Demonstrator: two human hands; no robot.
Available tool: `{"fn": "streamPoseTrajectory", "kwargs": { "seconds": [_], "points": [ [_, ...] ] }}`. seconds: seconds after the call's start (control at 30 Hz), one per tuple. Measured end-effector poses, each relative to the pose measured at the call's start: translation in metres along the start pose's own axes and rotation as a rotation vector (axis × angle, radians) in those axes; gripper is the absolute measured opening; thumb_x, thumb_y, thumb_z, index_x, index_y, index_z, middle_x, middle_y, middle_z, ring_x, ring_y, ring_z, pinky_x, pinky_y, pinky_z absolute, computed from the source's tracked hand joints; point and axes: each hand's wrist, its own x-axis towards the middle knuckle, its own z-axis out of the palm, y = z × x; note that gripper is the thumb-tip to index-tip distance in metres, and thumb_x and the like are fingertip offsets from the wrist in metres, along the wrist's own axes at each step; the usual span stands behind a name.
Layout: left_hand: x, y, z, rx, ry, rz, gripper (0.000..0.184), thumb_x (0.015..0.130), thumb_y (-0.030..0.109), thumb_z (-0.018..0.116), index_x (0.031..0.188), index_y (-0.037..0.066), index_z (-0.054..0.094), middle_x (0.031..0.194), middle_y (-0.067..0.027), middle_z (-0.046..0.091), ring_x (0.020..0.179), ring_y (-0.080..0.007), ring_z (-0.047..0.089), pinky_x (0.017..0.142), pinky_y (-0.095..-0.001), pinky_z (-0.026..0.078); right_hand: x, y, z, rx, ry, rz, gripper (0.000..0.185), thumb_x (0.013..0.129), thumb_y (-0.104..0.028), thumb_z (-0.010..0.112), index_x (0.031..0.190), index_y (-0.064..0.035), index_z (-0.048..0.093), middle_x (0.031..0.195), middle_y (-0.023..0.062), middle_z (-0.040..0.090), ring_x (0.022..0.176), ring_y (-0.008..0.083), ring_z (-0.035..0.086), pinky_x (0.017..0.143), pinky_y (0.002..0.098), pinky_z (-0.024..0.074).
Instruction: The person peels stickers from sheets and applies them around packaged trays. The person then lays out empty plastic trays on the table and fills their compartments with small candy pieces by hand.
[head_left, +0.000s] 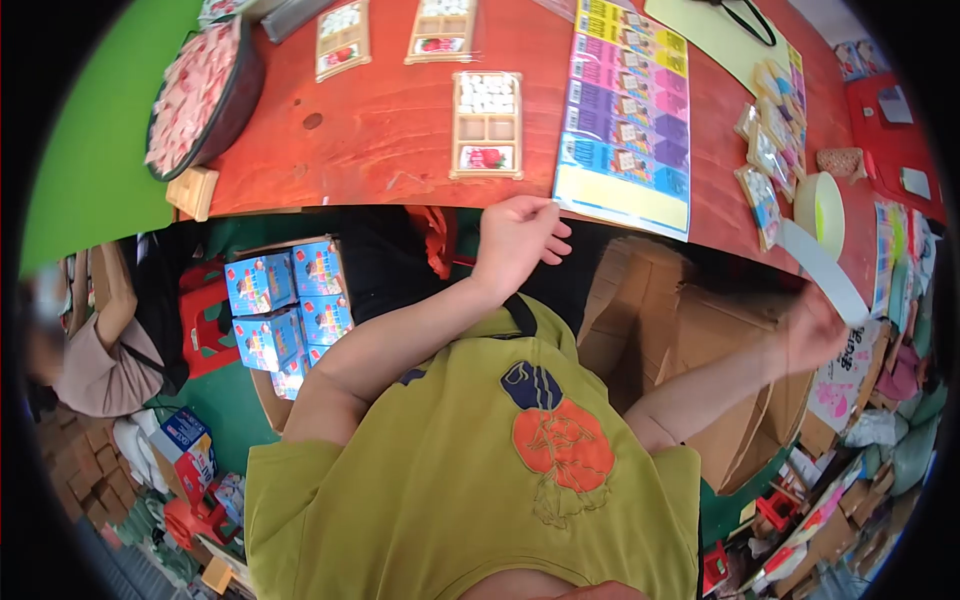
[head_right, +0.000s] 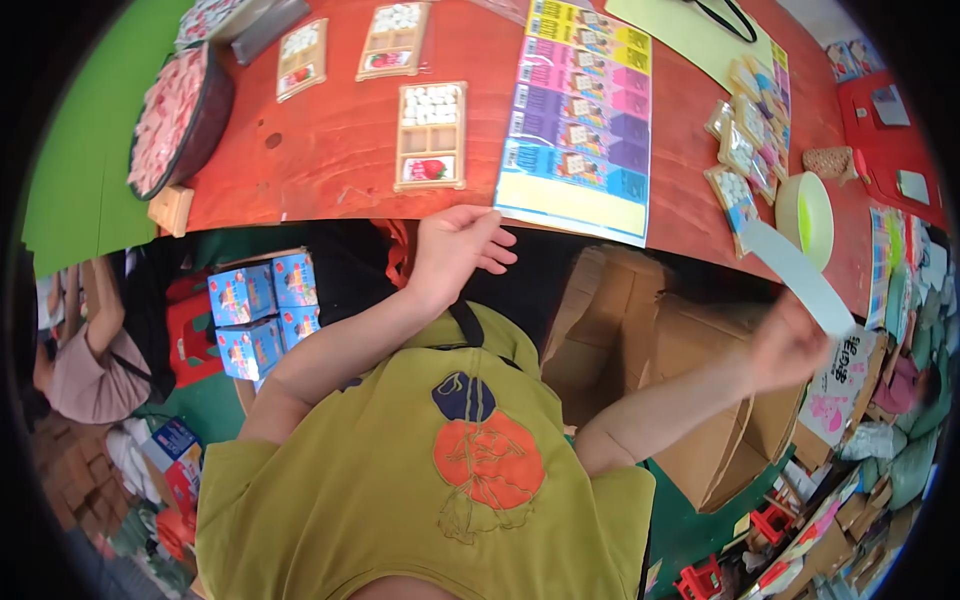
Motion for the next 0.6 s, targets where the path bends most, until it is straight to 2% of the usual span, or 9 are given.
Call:
{"fn": "streamPoseTrajectory", "kwargs": {
  "seconds": [0.03, 0.07, 0.13, 0.17, 0.23, 0.3, 0.4, 0.5, 0.6],
  "points": [
    [0.001, -0.001, 0.0, 0.077, 0.012, 0.056, 0.018, 0.098, 0.011, 0.059, 0.098, -0.004, 0.068, 0.081, -0.0171, 0.072, 0.064, -0.0253, 0.072, 0.053, -0.0348, 0.057, 0.001, -0.015, -0.003, -0.144, -0.003, -0.19, 0.044, 0.085, 0.002, 0.053, 0.128, 0.0118, 0.053, 0.142, 0.0286, 0.05, 0.135, 0.0418, 0.045, 0.116, 0.0632, 0.029],
    [0.002, -0.003, -0.003, 0.075, 0.024, 0.067, 0.018, 0.098, 0.011, 0.059, 0.098, -0.004, 0.068, 0.081, -0.0171, 0.072, 0.064, -0.0253, 0.072, 0.053, -0.0348, 0.057, 0.003, -0.028, -0.009, -0.068, -0.249, -0.142, 0.045, 0.084, 0.0, 0.056, 0.128, 0.0125, 0.054, 0.14, 0.0279, 0.052, 0.133, 0.041, 0.047, 0.115, 0.0641, 0.0297],
    [0.009, -0.008, -0.011, 0.909, 0.073, 0.883, 0.015, 0.094, 0.012, 0.064, 0.091, -0.002, 0.069, 0.07, -0.0182, 0.069, 0.063, -0.0318, 0.071, 0.054, -0.0408, 0.056, -0.008, -0.003, 0.039, -0.043, -0.292, -0.145, 0.04, 0.086, -0.002, 0.057, 0.123, 0.0118, 0.058, 0.133, 0.026, 0.058, 0.126, 0.038, 0.054, 0.112, 0.0598, 0.0362],
    [0.013, -0.01, -0.012, 1.135, 0.041, 0.934, 0.016, 0.091, 0.015, 0.066, 0.085, 0.001, 0.071, 0.064, -0.0185, 0.064, 0.063, -0.037, 0.068, 0.058, -0.0451, 0.056, -0.01, 0.008, 0.055, -0.033, -0.297, -0.144, 0.04, 0.086, -0.002, 0.057, 0.123, 0.0118, 0.058, 0.133, 0.026, 0.058, 0.126, 0.038, 0.054, 0.112, 0.0598, 0.0362],
    [0.003, 0.003, -0.009, 1.237, 0.063, 0.93, 0.016, 0.091, 0.015, 0.067, 0.085, 0.001, 0.07, 0.064, -0.0174, 0.064, 0.064, -0.037, 0.068, 0.059, -0.0443, 0.056, -0.014, 0.033, 0.08, -0.48, -0.023, -0.466, 0.033, 0.089, -0.006, 0.057, 0.117, 0.0104, 0.062, 0.123, 0.0235, 0.064, 0.119, 0.035, 0.06, 0.106, 0.0524, 0.045],
    [-0.01, 0.02, -0.007, 1.338, 0.083, 0.932, 0.016, 0.091, 0.016, 0.067, 0.084, 0.001, 0.07, 0.065, -0.0164, 0.064, 0.064, -0.0369, 0.067, 0.06, -0.0435, 0.057, -0.024, 0.07, 0.103, -0.538, 0.009, -0.465, 0.031, 0.091, -0.008, 0.056, 0.117, 0.0102, 0.062, 0.12, 0.0223, 0.065, 0.117, 0.0339, 0.061, 0.104, 0.0499, 0.0473],
    [-0.031, 0.044, -0.005, 0.88, 0.048, 0.953, 0.02, 0.094, 0.018, 0.068, 0.098, -0.001, 0.07, 0.077, -0.016, 0.069, 0.07, -0.0299, 0.071, 0.066, -0.0375, 0.058, -0.043, 0.139, 0.136, -0.947, 0.05, -0.538, 0.024, 0.096, -0.011, 0.056, 0.11, 0.0051, 0.065, 0.117, 0.0193, 0.066, 0.114, 0.0323, 0.062, 0.102, 0.0451, 0.0498],
    [-0.075, 0.078, 0.003, 0.071, -0.33, 0.696, 0.038, 0.103, 0.025, 0.061, 0.131, -0.001, 0.059, 0.116, -0.0095, 0.068, 0.101, -0.0143, 0.067, 0.088, -0.0274, 0.053, -0.085, 0.205, 0.161, -1.333, -0.348, -0.678, 0.011, 0.09, -0.009, 0.063, 0.099, -0.0025, 0.064, 0.11, 0.0153, 0.064, 0.108, 0.0289, 0.061, 0.096, 0.041, 0.0479],
    [-0.097, 0.09, -0.005, -0.201, -0.43, 0.593, 0.037, 0.104, 0.026, 0.06, 0.128, -0.001, 0.059, 0.118, -0.0064, 0.066, 0.101, -0.0136, 0.065, 0.091, -0.026, 0.05, -0.104, 0.245, 0.177, -1.655, -0.904, -0.774, 0.016, 0.08, -0.008, 0.072, 0.095, -0.006, 0.065, 0.107, 0.011, 0.064, 0.103, 0.0278, 0.061, 0.1, 0.0439, 0.0401]
  ]
}}
